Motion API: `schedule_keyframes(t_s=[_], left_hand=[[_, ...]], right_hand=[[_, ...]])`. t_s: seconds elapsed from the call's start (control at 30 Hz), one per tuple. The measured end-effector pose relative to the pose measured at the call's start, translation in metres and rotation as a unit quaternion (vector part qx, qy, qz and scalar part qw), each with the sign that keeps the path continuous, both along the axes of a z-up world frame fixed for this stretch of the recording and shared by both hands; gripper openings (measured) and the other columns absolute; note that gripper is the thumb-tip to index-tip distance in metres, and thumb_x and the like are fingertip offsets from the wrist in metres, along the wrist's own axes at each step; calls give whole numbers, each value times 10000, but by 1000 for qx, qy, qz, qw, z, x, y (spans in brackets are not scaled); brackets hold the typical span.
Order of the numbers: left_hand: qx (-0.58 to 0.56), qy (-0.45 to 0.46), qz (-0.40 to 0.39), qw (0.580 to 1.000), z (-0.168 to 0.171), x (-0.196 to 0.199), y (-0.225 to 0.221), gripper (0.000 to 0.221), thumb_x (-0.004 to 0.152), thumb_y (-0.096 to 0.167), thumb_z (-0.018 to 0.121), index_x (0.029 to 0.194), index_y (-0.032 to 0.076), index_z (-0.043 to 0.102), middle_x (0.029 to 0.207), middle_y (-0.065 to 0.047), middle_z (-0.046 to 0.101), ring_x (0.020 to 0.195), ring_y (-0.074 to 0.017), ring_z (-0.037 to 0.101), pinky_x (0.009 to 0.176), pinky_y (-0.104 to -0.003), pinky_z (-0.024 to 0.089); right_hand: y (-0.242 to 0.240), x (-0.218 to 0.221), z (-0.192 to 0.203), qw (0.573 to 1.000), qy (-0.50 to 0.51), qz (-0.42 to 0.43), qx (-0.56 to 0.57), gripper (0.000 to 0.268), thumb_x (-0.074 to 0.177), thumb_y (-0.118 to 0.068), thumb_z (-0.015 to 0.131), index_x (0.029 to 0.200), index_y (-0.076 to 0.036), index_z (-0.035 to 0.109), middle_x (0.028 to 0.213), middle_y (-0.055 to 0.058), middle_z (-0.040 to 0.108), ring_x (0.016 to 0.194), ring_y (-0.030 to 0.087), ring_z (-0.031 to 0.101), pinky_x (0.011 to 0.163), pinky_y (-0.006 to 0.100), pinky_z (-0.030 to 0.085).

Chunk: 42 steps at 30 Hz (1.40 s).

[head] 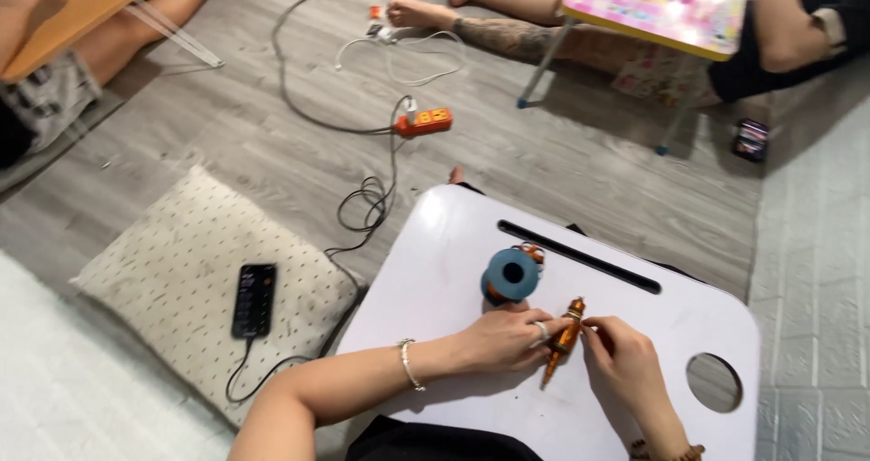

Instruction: Manually winding thin copper wire around a small tiered cylindrical component on a small table.

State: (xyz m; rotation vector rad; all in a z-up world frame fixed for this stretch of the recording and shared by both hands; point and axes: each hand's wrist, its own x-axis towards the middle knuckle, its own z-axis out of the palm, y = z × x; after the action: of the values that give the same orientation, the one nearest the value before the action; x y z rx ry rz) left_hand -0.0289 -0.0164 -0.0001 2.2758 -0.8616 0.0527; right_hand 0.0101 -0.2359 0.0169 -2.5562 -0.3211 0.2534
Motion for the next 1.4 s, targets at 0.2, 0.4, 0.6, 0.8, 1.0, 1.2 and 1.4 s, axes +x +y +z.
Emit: schedule_keyframes(t_s=[0.2, 0.4, 0.6, 0.8, 1.0, 1.2, 1.4], left_hand=[[19, 17, 19, 999, 2, 2, -3, 473, 920, 88, 607, 1381, 5, 540, 974, -150, 658, 828, -232, 626, 704, -282, 536], [-7, 9, 49, 999, -4, 5, -7, 335, 944, 147, 600, 1204, -51, 674, 868, -123, 615, 676, -196, 592, 591, -253, 522], [37, -43, 82, 995, -61, 14, -14, 343, 975, 397, 555, 1115, 114, 688, 871, -43, 597, 747, -260, 679, 538, -342, 562], [62, -28, 135, 989, -46, 24, -41, 699, 878, 614, 604, 1317, 70, 592, 1004, -129, 637, 856, -302, 690, 575, -378, 562], [132, 66, 167, 975, -67, 39, -63, 710, 821, 606, 657, 1276, 63, 604, 956, -90, 640, 873, -285, 708, 595, -372, 571], [96, 124, 196, 968, -70, 42, -53, 591, 826, 553, 643, 1266, 161, 591, 959, -28, 657, 850, -206, 720, 595, -311, 577], [-88, 266, 147, 948, -39, 33, -38, 566, 847, 371, 720, 1322, 85, 609, 1056, -117, 711, 1002, -281, 711, 762, -356, 600]], right_hand=[[-16, 5, -15, 995, -63, 39, -67, 153, 924, -223, 598, 963, -106, 688, 901, -2, 715, 663, 119, 683, 622, 239, 565], [-27, 12, -17, 994, -68, 30, -81, 127, 905, -209, 598, 921, -96, 655, 852, 0, 671, 619, 122, 624, 576, 253, 520], [-43, 21, -41, 995, -76, 59, -6, 112, 888, -223, 648, 957, -135, 650, 853, 95, 669, 866, 339, 714, 745, 456, 594], [-27, 17, 5, 999, 10, 27, 34, 98, 934, -185, 593, 940, -125, 671, 816, 46, 686, 822, 261, 713, 731, 375, 578], [-44, 26, -32, 995, -53, 55, 64, 90, 899, -165, 652, 955, -96, 666, 824, 74, 673, 850, 283, 692, 730, 397, 563], [-42, 19, -22, 986, -45, 76, 139, 65, 869, -117, 682, 894, -59, 667, 705, 71, 605, 689, 261, 649, 644, 357, 544], [-47, 25, -45, 973, -57, 69, 213, 60, 850, -86, 699, 890, -56, 665, 692, 61, 572, 662, 227, 609, 640, 338, 518]])
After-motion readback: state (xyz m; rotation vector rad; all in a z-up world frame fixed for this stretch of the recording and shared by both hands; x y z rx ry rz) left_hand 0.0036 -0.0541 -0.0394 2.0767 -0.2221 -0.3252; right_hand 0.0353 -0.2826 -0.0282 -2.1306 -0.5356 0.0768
